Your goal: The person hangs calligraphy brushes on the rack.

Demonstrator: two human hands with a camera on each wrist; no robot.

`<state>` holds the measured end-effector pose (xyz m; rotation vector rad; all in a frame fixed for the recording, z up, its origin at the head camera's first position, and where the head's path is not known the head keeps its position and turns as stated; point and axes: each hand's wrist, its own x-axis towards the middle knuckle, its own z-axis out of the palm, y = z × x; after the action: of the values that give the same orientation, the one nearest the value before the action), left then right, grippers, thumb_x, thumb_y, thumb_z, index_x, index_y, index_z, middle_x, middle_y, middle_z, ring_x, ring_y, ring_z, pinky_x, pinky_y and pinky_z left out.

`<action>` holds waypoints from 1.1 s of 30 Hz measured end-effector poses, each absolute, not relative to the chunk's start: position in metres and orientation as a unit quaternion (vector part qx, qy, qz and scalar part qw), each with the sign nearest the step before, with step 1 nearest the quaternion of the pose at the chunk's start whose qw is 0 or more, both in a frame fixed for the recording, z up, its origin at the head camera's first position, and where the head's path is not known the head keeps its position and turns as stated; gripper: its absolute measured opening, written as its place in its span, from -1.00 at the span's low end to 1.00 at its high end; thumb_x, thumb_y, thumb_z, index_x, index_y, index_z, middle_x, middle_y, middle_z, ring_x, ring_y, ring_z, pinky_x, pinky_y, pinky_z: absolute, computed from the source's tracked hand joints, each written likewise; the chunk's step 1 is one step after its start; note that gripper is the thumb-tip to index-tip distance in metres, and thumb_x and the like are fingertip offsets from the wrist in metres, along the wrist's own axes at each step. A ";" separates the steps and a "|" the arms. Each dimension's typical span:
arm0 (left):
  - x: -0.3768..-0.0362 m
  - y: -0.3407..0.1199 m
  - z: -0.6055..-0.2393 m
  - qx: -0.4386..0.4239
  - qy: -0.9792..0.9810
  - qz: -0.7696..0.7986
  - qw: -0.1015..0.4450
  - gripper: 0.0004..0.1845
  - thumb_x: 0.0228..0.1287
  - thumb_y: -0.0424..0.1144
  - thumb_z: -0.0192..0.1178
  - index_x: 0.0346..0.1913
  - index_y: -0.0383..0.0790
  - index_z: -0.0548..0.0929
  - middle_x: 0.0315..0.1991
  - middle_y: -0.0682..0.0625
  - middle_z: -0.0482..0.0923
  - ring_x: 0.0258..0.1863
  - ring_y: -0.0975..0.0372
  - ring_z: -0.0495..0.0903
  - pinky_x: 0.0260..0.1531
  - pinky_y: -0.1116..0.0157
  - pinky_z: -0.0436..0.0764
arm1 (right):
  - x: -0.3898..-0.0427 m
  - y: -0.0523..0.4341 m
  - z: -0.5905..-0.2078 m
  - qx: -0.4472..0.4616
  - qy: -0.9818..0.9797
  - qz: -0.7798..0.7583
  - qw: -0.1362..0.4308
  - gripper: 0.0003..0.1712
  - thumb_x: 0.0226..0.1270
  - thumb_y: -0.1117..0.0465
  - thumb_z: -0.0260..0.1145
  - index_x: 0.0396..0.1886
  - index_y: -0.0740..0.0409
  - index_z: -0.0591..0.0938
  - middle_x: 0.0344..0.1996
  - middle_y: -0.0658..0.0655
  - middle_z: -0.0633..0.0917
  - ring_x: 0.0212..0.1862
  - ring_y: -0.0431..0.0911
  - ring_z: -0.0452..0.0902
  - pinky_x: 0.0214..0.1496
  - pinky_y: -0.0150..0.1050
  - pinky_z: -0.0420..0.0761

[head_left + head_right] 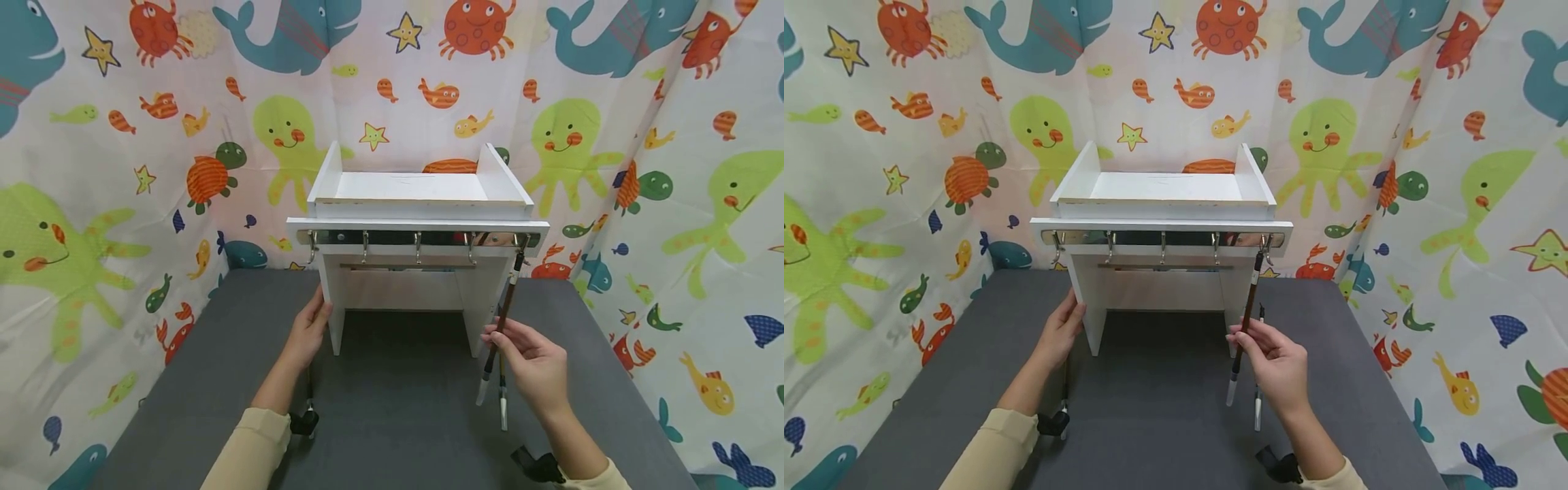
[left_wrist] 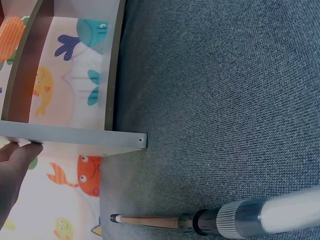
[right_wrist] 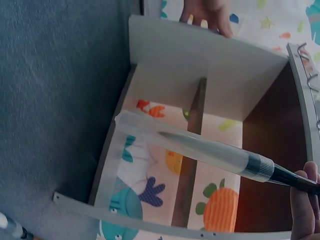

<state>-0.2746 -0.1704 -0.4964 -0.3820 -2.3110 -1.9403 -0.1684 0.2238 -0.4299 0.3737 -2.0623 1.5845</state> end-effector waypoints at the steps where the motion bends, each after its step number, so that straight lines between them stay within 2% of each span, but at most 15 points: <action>1: -0.274 -0.170 -0.496 -0.126 -0.759 -0.637 0.050 -0.36 0.64 -0.05 -0.10 0.64 0.10 -0.02 0.63 -0.03 -0.01 0.54 -0.10 0.14 0.29 -0.26 0.34 | -0.168 0.222 -0.430 0.144 -0.758 0.585 0.249 -0.70 0.31 0.40 0.40 0.04 0.20 0.73 -0.15 0.24 0.81 -0.17 -0.18 0.79 -0.03 -0.36 0.67; 6: -0.275 -0.170 -0.498 -0.124 -0.764 -0.631 0.051 -0.36 0.60 0.06 -0.08 0.62 0.22 0.01 0.62 0.02 0.02 0.54 -0.08 0.16 0.28 -0.24 0.35 | -0.166 0.214 -0.432 0.155 -0.751 0.598 0.234 -0.70 0.30 0.41 0.41 0.03 0.25 0.73 -0.16 0.26 0.80 -0.18 -0.15 0.80 -0.05 -0.33 0.69; 10: -0.274 -0.169 -0.499 -0.126 -0.764 -0.630 0.051 -0.35 0.60 0.08 -0.07 0.62 0.24 0.02 0.62 0.04 0.02 0.54 -0.07 0.16 0.30 -0.23 0.35 | -0.165 0.209 -0.435 0.164 -0.748 0.601 0.229 -0.70 0.29 0.42 0.41 0.03 0.26 0.72 -0.17 0.27 0.80 -0.19 -0.16 0.80 -0.08 -0.33 0.70; 18: -0.274 -0.169 -0.498 -0.133 -0.749 -0.646 0.056 -0.37 0.65 -0.12 -0.12 0.64 0.03 -0.02 0.62 -0.04 -0.02 0.55 -0.06 0.11 0.36 -0.16 0.30 | -0.168 0.199 -0.439 0.209 -0.731 0.612 0.218 -0.69 0.27 0.51 0.38 0.01 0.32 0.72 -0.19 0.35 0.79 -0.21 -0.12 0.80 -0.07 -0.31 0.71; 24: -0.261 -0.164 -0.477 -0.142 -0.739 -0.656 0.049 -0.37 0.66 -0.19 -0.13 0.63 -0.16 -0.05 0.63 -0.14 -0.08 0.56 -0.10 0.05 0.40 -0.14 0.25 | -0.170 0.196 -0.445 0.211 -0.730 0.618 0.200 -0.70 0.28 0.50 0.38 0.01 0.32 0.72 -0.19 0.33 0.79 -0.23 -0.09 0.80 -0.11 -0.27 0.72; 33: -0.256 -0.164 -0.474 -0.144 -0.736 -0.660 0.042 -0.36 0.66 -0.20 -0.12 0.63 -0.16 -0.06 0.63 -0.13 -0.09 0.58 -0.07 0.01 0.42 -0.12 0.22 | -0.170 0.195 -0.454 0.200 -0.731 0.628 0.177 -0.72 0.31 0.45 0.38 0.01 0.33 0.71 -0.19 0.33 0.79 -0.22 -0.07 0.80 -0.14 -0.22 0.73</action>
<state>-0.2564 -0.1642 -0.4743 -0.4405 -2.2530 -2.0191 -0.1703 0.1951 -0.4545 0.5655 -2.0697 1.7762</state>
